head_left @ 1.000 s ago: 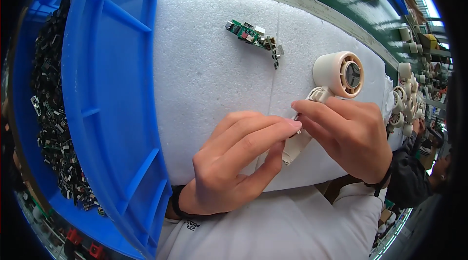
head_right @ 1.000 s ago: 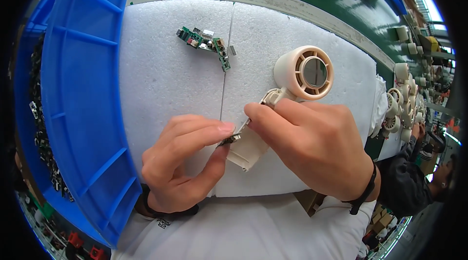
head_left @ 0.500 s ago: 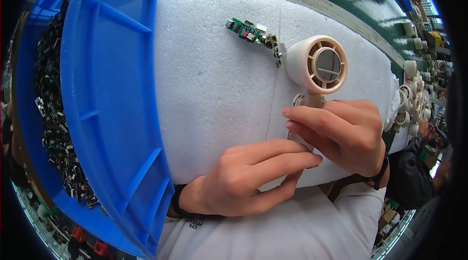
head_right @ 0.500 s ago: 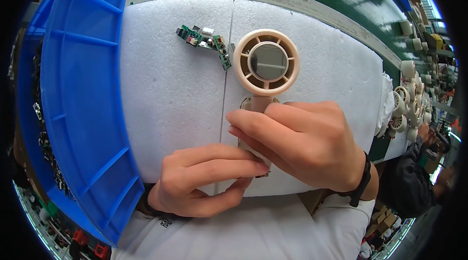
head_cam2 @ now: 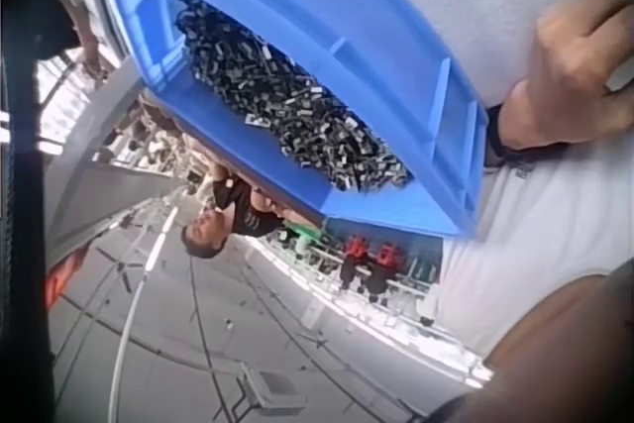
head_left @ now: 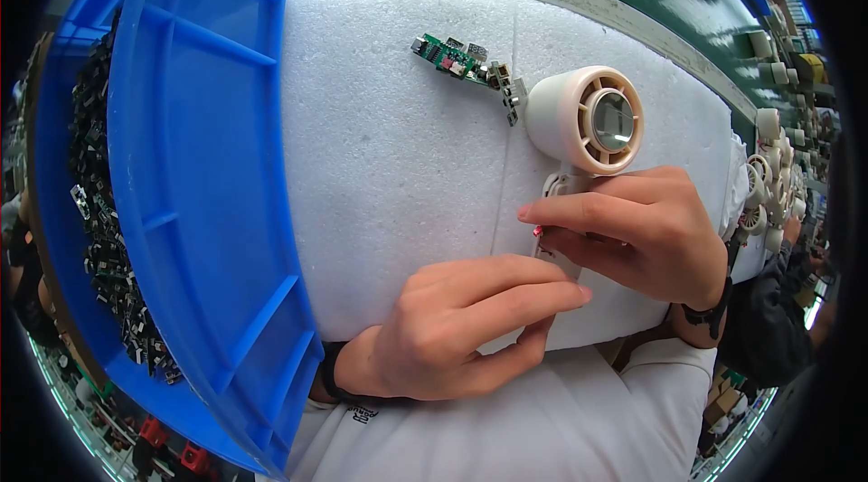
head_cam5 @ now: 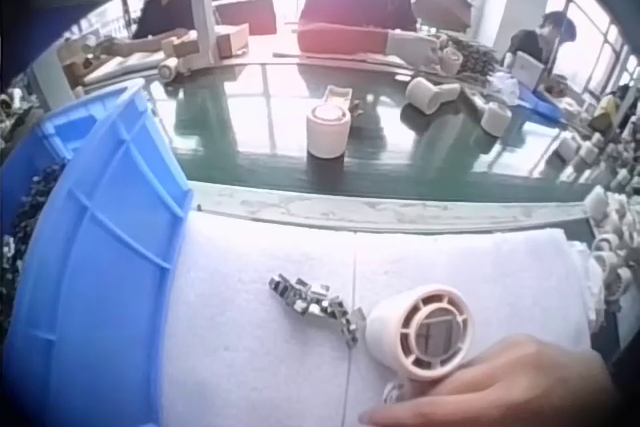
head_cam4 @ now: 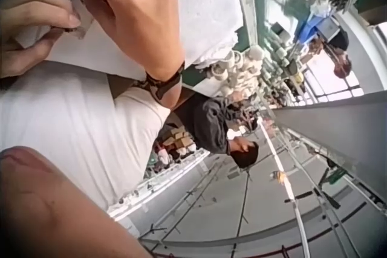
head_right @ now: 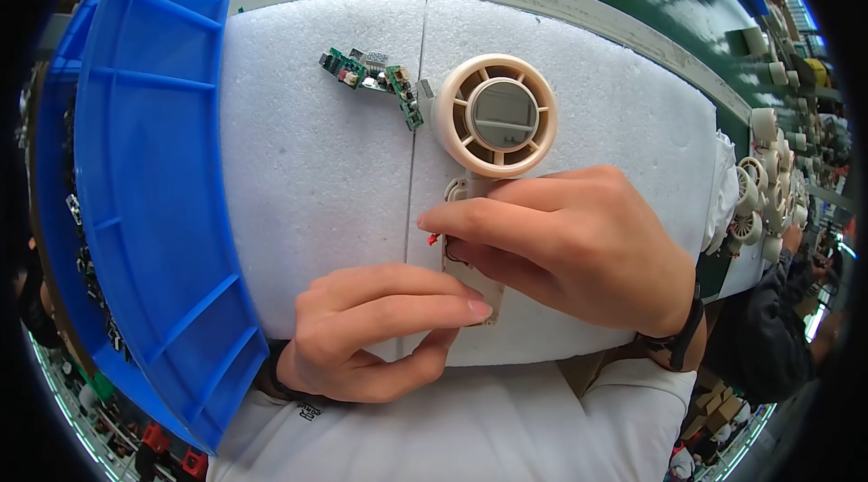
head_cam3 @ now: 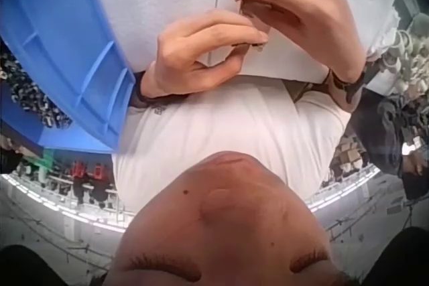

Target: The person assembles handheld fans by connecting circuit boards to wires inside the fan housings and pressing them into place. They repeat this process for multiple units, picking circuit boards from a blue bin and setting completed assemblies aside.

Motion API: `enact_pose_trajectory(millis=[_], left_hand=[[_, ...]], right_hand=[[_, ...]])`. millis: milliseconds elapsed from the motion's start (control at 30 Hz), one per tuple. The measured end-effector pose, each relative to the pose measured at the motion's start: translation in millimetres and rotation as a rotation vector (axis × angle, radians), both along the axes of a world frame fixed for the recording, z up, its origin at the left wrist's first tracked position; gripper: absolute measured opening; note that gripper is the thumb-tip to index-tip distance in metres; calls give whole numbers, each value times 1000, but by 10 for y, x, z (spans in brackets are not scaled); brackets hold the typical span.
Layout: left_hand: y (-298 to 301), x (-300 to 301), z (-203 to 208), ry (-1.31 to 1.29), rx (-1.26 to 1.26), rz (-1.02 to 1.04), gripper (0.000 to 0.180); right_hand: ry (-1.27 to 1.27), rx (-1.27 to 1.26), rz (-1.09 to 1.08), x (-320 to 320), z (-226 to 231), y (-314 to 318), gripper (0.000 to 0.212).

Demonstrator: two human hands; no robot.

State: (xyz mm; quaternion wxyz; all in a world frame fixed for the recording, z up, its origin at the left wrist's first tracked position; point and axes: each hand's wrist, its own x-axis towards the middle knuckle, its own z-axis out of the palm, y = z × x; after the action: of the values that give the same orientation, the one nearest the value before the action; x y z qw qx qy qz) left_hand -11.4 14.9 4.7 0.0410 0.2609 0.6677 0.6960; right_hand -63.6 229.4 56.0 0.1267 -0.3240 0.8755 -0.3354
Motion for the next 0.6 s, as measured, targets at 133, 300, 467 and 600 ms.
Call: enact_pose_trajectory(millis=[133, 300, 467, 600], left_hand=[[5, 3, 14, -2, -10, -24, 45], [14, 2, 12, -7, -10, -11, 45], [24, 7, 10, -5, -9, -19, 44], [17, 3, 30, -4, -26, -39, 43]], right_hand=[[80, 66, 99, -41, 43, 34, 31], [113, 9, 108, -45, -28, 30, 34], [78, -58, 36, -14, -62, 5, 32], [69, -48, 4, 0, -59, -23, 30]])
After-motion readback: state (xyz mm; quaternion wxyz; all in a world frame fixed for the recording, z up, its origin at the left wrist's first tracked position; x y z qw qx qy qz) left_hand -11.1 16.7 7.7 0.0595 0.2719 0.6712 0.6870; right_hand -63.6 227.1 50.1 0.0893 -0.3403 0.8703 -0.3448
